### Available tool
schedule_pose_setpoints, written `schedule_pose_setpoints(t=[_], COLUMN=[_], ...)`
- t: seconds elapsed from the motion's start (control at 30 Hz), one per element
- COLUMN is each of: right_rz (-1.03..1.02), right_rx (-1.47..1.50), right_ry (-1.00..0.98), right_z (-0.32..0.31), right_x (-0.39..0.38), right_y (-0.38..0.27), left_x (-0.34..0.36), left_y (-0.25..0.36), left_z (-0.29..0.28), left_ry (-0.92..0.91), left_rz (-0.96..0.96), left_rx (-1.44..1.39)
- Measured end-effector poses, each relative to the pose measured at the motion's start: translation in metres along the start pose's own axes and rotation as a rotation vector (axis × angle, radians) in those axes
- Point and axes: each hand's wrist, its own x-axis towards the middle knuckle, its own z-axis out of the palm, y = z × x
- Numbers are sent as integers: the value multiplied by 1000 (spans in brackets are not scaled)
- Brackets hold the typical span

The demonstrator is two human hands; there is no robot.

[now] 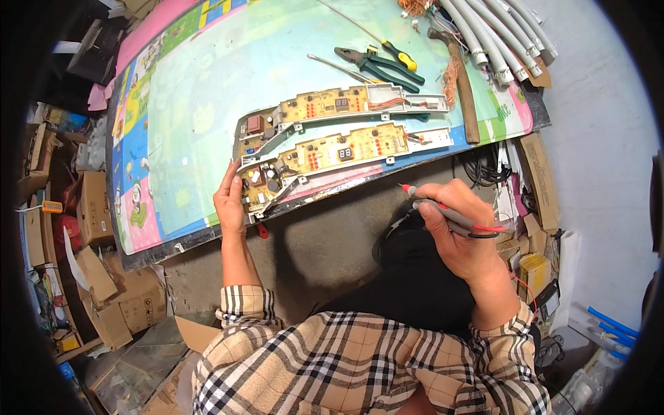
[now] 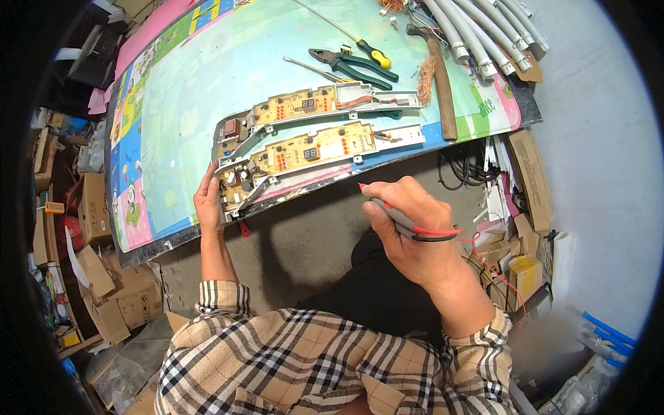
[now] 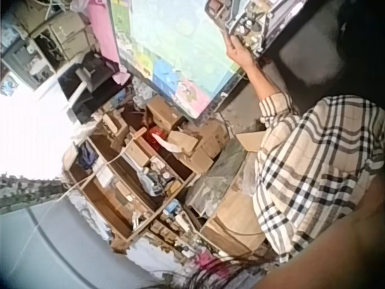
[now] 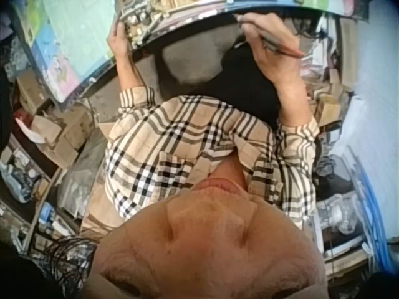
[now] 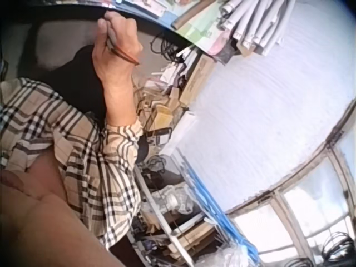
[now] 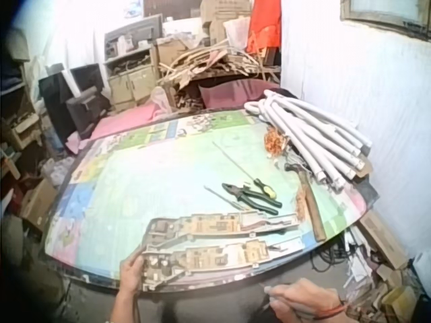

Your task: The person retrieves a circuit board from a cardboard box and uses a multimeter to test various points on the board. They then test a small white plastic component and a larger metal housing, placing the items on a table afterward.

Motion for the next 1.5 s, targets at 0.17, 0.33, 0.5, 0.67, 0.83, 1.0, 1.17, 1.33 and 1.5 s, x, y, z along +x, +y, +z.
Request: schedule_pose_setpoints(t=[0.17,0.33,0.5,0.67,0.83,1.0,1.17,1.33,1.5], right_rz=[9,-5,12,4,24,344,548,592,516], right_rx=[-17,-28,-49,-42,-20,232,469,576,486], right_ry=[-4,-7,-23,-11,-21,133,495,559,614], right_z=[1,1,0,1,1,-2,-27,-38,-40], right_x=[0,1,1,0,0,0,-2,-5,-6], right_y=[0,0,-2,0,4,18,51,63,71], left_x=[0,2,3,2,0,5,-8,-41,-35], left_y=[-1,-7,-8,-8,-3,2,53,93,108], left_z=[0,-2,-3,-3,-1,-4,39,145,236], left_ry=[3,-8,-8,-9,-5,-25,371,18,-284], left_rz=[10,16,-3,-10,-17,-36,502,646,823], left_rx=[-12,-43,-44,-68,-60,59,813,457,486])
